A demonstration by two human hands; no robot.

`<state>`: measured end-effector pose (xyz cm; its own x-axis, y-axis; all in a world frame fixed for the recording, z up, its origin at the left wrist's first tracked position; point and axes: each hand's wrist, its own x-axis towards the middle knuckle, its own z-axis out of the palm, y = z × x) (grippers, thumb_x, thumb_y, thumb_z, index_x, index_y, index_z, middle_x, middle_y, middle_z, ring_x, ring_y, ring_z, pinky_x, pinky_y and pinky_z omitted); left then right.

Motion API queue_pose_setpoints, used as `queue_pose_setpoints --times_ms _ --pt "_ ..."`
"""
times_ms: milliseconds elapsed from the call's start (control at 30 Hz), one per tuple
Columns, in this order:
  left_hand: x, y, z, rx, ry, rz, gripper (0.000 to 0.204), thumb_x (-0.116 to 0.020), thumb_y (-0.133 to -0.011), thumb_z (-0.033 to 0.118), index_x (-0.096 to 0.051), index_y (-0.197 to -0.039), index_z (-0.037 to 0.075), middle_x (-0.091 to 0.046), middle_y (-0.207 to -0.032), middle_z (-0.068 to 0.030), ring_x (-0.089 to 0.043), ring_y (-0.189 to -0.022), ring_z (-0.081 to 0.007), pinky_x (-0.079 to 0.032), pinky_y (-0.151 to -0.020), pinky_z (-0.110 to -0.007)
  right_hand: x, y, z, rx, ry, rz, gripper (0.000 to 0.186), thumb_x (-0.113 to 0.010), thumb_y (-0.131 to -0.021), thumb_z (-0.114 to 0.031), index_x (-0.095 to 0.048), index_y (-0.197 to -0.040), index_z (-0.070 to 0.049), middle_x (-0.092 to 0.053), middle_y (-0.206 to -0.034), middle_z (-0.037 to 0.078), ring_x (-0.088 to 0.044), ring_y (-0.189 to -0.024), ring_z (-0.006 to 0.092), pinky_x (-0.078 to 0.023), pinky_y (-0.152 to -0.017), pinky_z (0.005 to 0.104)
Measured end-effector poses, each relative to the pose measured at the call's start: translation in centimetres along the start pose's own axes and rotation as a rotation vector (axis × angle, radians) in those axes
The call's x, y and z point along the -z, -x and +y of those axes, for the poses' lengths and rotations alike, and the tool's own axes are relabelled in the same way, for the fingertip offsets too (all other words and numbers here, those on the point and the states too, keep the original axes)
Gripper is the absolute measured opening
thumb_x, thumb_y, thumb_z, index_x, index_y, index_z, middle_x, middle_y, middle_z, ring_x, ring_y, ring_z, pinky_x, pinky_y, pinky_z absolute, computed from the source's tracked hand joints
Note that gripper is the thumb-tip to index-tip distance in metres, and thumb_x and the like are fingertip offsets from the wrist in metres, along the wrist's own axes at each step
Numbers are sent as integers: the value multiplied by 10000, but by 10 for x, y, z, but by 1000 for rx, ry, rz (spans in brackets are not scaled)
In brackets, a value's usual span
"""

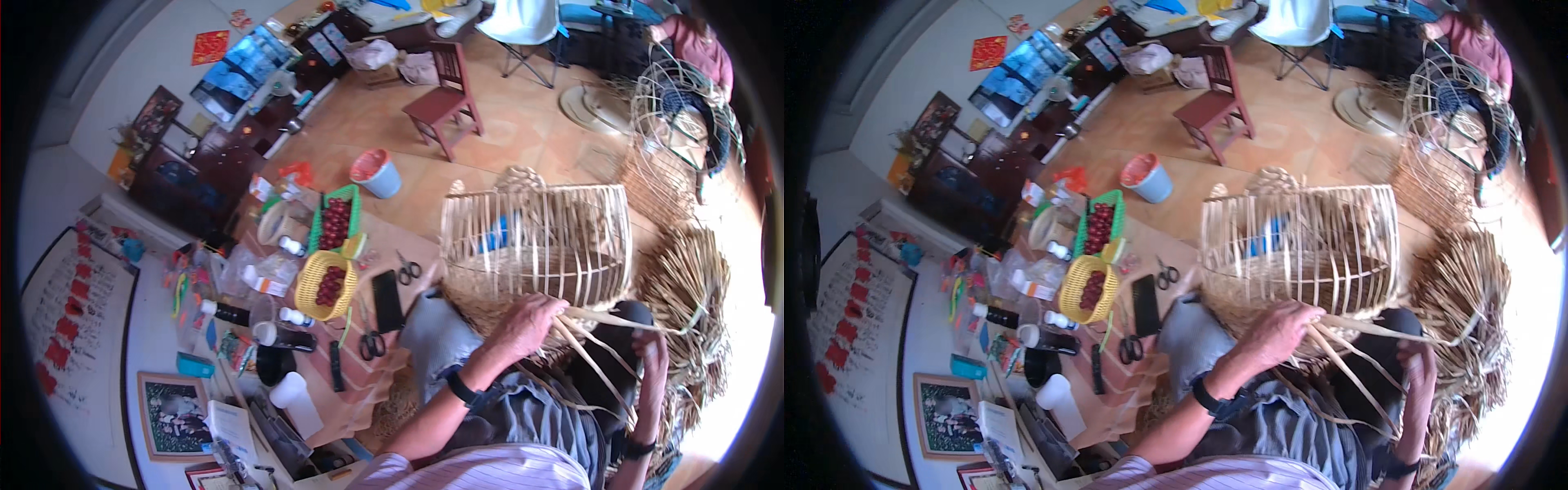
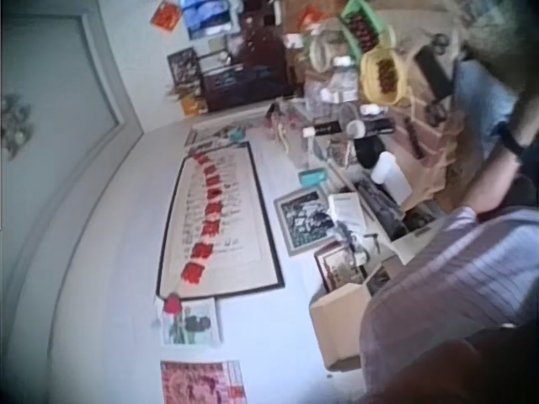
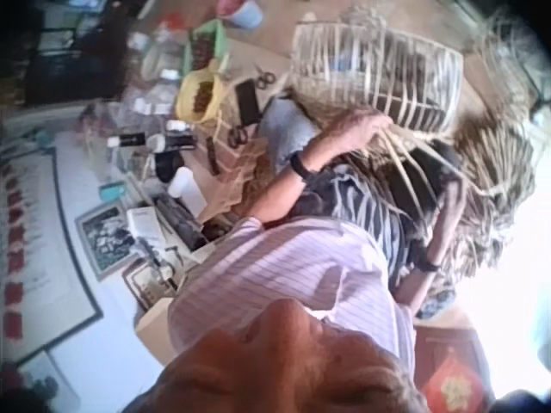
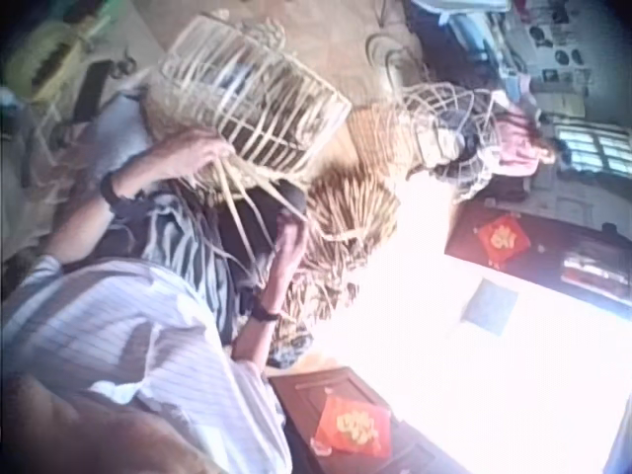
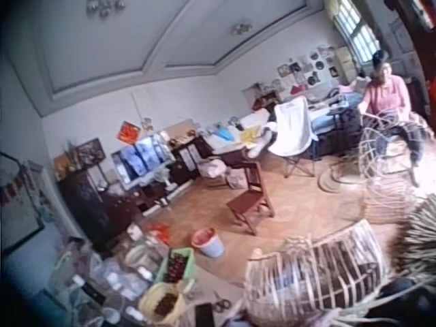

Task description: Weave a basket using bamboo or similar natural strips.

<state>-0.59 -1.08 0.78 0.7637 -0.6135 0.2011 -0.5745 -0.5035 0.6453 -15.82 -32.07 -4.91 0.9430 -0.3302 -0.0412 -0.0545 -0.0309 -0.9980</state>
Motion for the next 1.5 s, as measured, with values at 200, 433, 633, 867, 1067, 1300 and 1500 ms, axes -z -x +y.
queue_pose_setpoints --times_ms 200,433,633,867,1067,1300,1500 --pt "2 5 -2 -57 -23 -30 504 -787 -827 65 -622 -1303 88 -702 -1113 -114 -658 -1075 -306 -498 -1008 -434 -74 34 -61 49 772 -288 422 -855 -795 -196 -613 -1095 -25 -654 -732 185 -645 -691 387 -512 -675 441" --pt "0 -2 -6 -87 58 31 403 -789 -790 24 -720 -1182 90 -730 -1036 -69 -680 -1009 -271 -520 -951 -414 -68 29 -132 -124 564 -246 143 -741 -892 -81 -629 -887 8 -468 -612 47 -409 -569 147 -377 -558 344" --pt "-13 -10 -8 -59 176 134 167 -784 -807 53 -780 -966 103 -740 -889 -123 -709 -840 -316 -538 -779 -422 -54 14 -141 -49 -792 -373 274 -634 -1038 -294 -648 -1039 -21 -650 -775 74 -654 -637 199 -518 -580 275" --pt "-14 -11 4 52 22 139 150 -852 -773 145 -773 -891 96 -739 -807 -67 -712 -816 -255 -486 -800 -416 -107 -18 -76 -139 -87 -260 430 -723 -996 -165 -528 -1339 5 -672 -870 55 -659 -715 107 -533 -605 245" --pt "-12 -12 9 79 -28 97 335 -839 -806 152 -712 -1112 102 -738 -865 -87 -699 -839 -277 -466 -846 -424 -124 -81 -74 -5 -137 -227 199 -745 -977 -155 -670 -1075 1 -707 -895 43 -663 -700 92 -544 -588 239" --pt "-40 6 28 92 -518 41 976 -867 -796 297 -319 -1512 -79 -677 -1113 -209 -638 -1116 -351 -310 -1142 -564 -134 -118 -83 -6 -285 -362 160 -708 -1006 -161 -666 -1090 -32 -692 -970 27 -698 -898 122 -586 -806 281" --pt "-59 -7 20 133 -903 -10 722 -704 -880 324 -473 -1447 -57 -691 -991 -155 -672 -998 -325 -376 -1106 -605 -129 -108 -100 218 25 -449 165 -700 -1004 -125 -671 -1103 4 -692 -1014 29 -663 -983 130 -551 -846 304"
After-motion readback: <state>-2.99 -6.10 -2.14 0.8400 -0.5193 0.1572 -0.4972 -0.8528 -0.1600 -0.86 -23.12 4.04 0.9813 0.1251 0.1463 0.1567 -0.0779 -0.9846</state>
